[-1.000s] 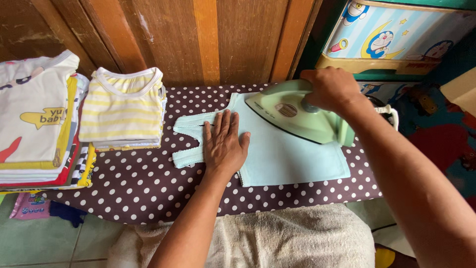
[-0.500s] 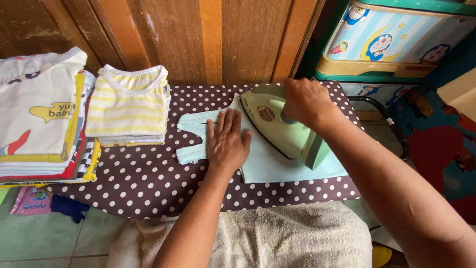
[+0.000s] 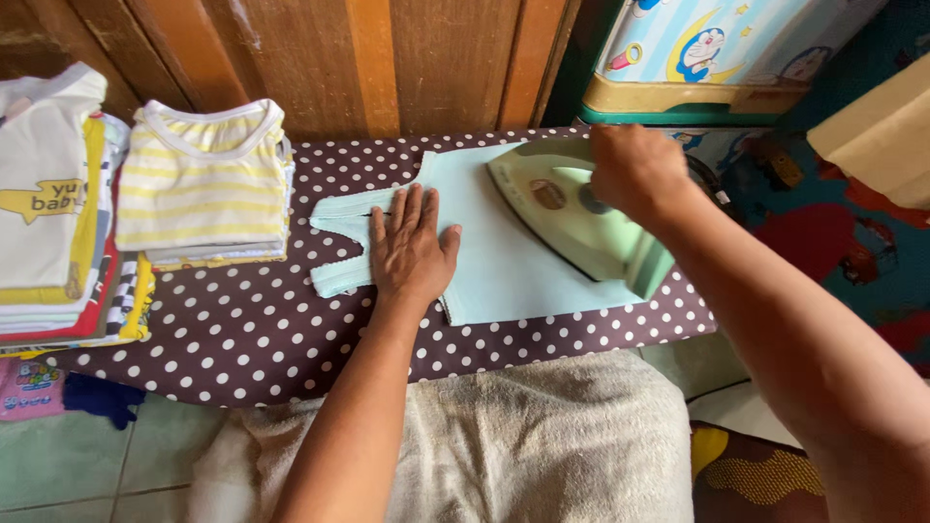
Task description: The person irons a light blue baby onesie on a polka-dotted ironing board, then folds it and places it on a stack. They then iron a blue patterned baby onesie, fold it, and place it on the same stack.
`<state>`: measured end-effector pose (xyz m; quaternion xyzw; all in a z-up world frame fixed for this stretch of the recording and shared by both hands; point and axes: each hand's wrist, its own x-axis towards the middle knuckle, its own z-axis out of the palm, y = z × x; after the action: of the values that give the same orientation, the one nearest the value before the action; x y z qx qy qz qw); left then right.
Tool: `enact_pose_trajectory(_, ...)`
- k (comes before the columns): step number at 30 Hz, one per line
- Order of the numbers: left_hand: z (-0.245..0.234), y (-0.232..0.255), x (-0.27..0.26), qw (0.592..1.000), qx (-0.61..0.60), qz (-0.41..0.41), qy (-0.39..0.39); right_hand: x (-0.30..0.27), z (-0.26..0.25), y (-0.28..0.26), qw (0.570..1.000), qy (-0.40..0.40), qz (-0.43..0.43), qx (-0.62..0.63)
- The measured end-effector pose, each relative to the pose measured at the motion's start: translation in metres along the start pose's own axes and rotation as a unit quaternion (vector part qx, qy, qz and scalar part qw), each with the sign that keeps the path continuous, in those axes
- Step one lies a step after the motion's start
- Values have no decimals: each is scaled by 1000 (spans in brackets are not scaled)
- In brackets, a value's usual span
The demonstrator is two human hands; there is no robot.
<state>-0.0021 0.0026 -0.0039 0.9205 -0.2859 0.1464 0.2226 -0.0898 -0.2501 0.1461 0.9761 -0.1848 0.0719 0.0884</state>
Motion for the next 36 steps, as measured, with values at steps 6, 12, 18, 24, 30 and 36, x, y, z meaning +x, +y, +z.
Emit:
enact_pose_trajectory(6, -1, 1, 0, 1000, 9, -14, -26, -33, -12, 36, 999, -25, -25, 15)
enact_pose_trajectory(12, -2, 2, 2, 999, 22, -7, -32, -99, -19, -1, 994, -31, -95, 38)
enact_pose_trajectory(18, -4, 5, 4, 997, 37, -22, -58, -100, -21, 11, 998, -57, -34, -6)
enact_pose_trajectory(24, -6, 7, 5, 996, 48, -23, -68, -31, 1, 63, 997, 13, 80, 16)
enact_pose_trajectory(30, -9, 8, 4, 995, 51, -25, -79, 3, 24, 97, 989, 19, 145, 15)
enact_pose_trajectory(36, -4, 6, 5, 996, 55, -16, -71, 0, 27, 146, 973, -32, 228, -3)
